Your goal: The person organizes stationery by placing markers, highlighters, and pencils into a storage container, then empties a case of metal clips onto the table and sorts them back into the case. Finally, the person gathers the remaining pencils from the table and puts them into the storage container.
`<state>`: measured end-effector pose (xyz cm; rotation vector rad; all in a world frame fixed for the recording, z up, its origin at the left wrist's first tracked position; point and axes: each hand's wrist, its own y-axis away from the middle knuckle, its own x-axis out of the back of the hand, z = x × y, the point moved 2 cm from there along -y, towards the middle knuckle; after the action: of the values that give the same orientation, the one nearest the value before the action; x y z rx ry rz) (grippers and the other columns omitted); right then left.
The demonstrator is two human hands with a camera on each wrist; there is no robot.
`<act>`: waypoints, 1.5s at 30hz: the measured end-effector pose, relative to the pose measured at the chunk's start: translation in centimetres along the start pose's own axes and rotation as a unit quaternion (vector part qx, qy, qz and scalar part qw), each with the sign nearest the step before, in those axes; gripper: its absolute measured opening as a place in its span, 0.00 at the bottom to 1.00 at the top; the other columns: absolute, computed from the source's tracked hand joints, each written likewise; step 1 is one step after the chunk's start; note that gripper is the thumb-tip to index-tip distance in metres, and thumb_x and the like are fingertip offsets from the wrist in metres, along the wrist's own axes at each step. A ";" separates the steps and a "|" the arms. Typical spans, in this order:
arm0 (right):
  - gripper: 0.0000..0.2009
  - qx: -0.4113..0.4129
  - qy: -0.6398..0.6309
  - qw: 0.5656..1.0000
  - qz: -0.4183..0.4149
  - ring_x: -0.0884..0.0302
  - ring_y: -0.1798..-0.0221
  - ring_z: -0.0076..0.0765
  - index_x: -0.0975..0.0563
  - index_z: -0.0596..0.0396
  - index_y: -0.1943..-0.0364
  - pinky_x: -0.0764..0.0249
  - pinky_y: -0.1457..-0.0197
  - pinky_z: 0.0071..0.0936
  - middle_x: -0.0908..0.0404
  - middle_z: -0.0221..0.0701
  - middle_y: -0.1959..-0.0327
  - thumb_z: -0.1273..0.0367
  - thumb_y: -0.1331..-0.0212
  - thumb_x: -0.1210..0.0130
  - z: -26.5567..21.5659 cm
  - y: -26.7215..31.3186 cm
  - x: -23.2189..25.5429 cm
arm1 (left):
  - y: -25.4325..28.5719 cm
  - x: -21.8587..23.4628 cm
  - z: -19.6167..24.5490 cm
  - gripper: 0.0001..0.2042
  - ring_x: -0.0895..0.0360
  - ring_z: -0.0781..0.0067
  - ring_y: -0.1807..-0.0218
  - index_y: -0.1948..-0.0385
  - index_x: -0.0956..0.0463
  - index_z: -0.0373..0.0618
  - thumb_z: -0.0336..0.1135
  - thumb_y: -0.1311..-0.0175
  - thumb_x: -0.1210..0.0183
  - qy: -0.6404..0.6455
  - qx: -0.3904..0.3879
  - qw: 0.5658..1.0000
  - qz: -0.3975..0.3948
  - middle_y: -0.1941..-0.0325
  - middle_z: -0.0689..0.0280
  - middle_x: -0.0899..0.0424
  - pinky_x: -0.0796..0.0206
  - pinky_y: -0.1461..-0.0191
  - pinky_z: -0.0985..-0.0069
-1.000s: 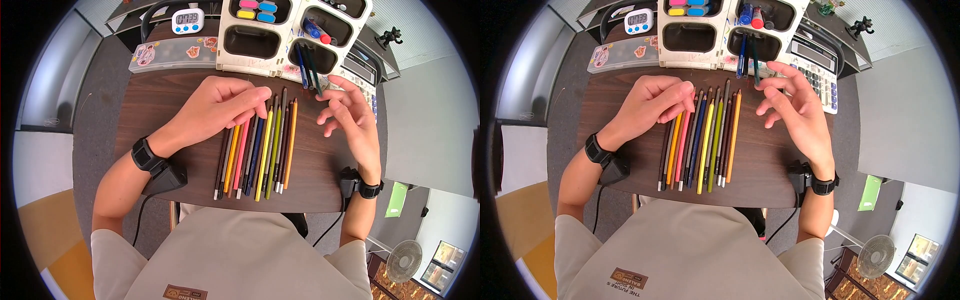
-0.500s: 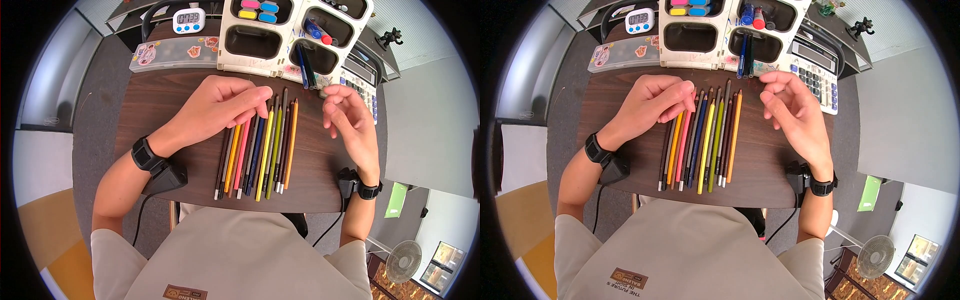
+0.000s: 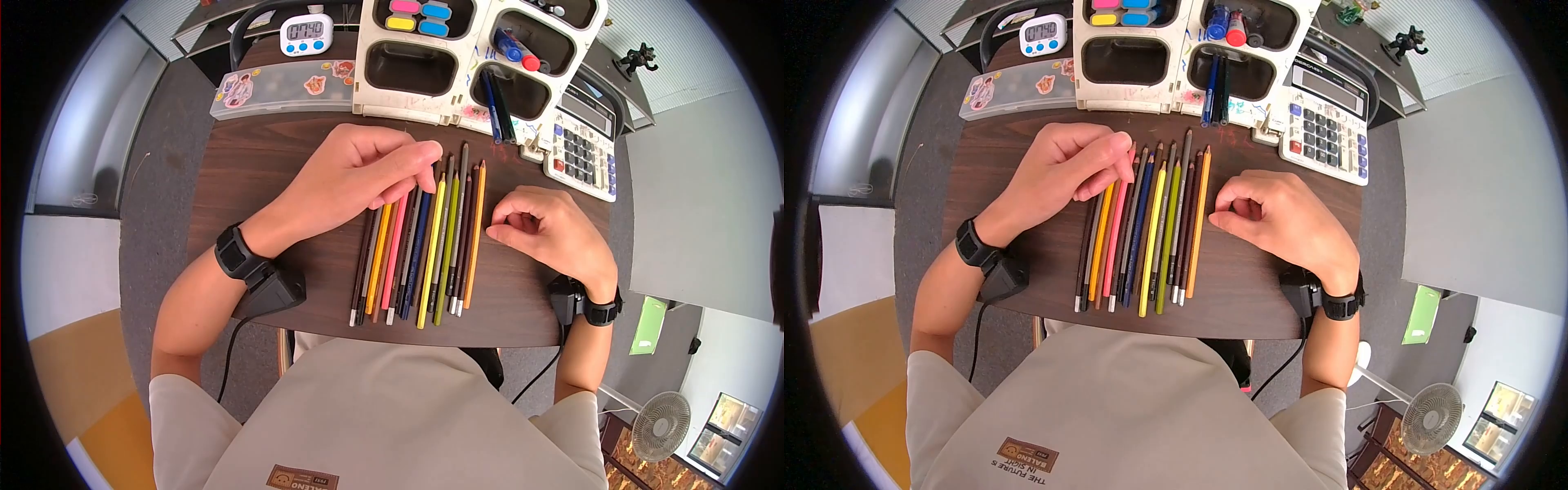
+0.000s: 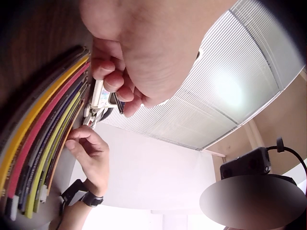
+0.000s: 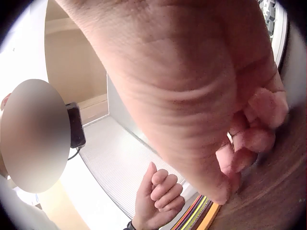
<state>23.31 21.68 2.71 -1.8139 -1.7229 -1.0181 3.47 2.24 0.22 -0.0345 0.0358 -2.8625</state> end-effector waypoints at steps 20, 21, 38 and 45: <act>0.06 0.146 -0.004 0.988 0.043 0.28 0.73 0.33 0.16 0.56 0.62 0.30 0.68 0.33 0.26 0.30 0.76 0.72 0.40 0.30 0.0 -0.4 -0.6 | 0.0 -0.1 0.0 0.22 0.40 0.88 0.79 0.70 0.16 0.38 0.43 0.15 0.48 0.004 0.003 1.000 0.006 0.83 0.75 0.30 0.48 0.74 0.82; 0.07 0.067 0.015 0.998 0.019 0.27 0.73 0.32 0.16 0.55 0.61 0.29 0.67 0.33 0.25 0.30 0.75 0.72 0.40 0.29 -0.1 -0.2 -0.1 | 0.0 -0.1 0.0 0.22 0.40 0.88 0.79 0.70 0.16 0.38 0.43 0.15 0.48 0.000 -0.001 1.000 0.005 0.83 0.75 0.30 0.48 0.74 0.82; 0.14 -0.029 0.021 0.984 0.176 0.23 0.70 0.21 0.17 0.58 0.52 0.26 0.69 0.23 0.17 0.28 0.66 0.80 0.43 0.38 0.0 1.1 2.0 | -0.1 -0.1 -0.1 0.21 0.39 0.88 0.79 0.69 0.15 0.36 0.41 0.16 0.47 0.023 0.012 1.000 -0.005 0.83 0.74 0.29 0.46 0.72 0.83; 0.03 0.013 -0.185 0.926 0.330 0.17 0.62 0.22 0.19 0.64 0.59 0.19 0.65 0.19 0.18 0.30 0.53 0.80 0.34 0.40 -0.4 1.6 2.5 | -0.2 -0.1 -0.1 0.20 0.39 0.87 0.79 0.69 0.15 0.36 0.40 0.16 0.46 0.031 0.016 0.999 -0.010 0.83 0.74 0.30 0.47 0.73 0.83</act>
<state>24.64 22.75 5.11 -2.4295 -1.1229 -0.3850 3.55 2.45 0.07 0.0613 0.0021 -2.8832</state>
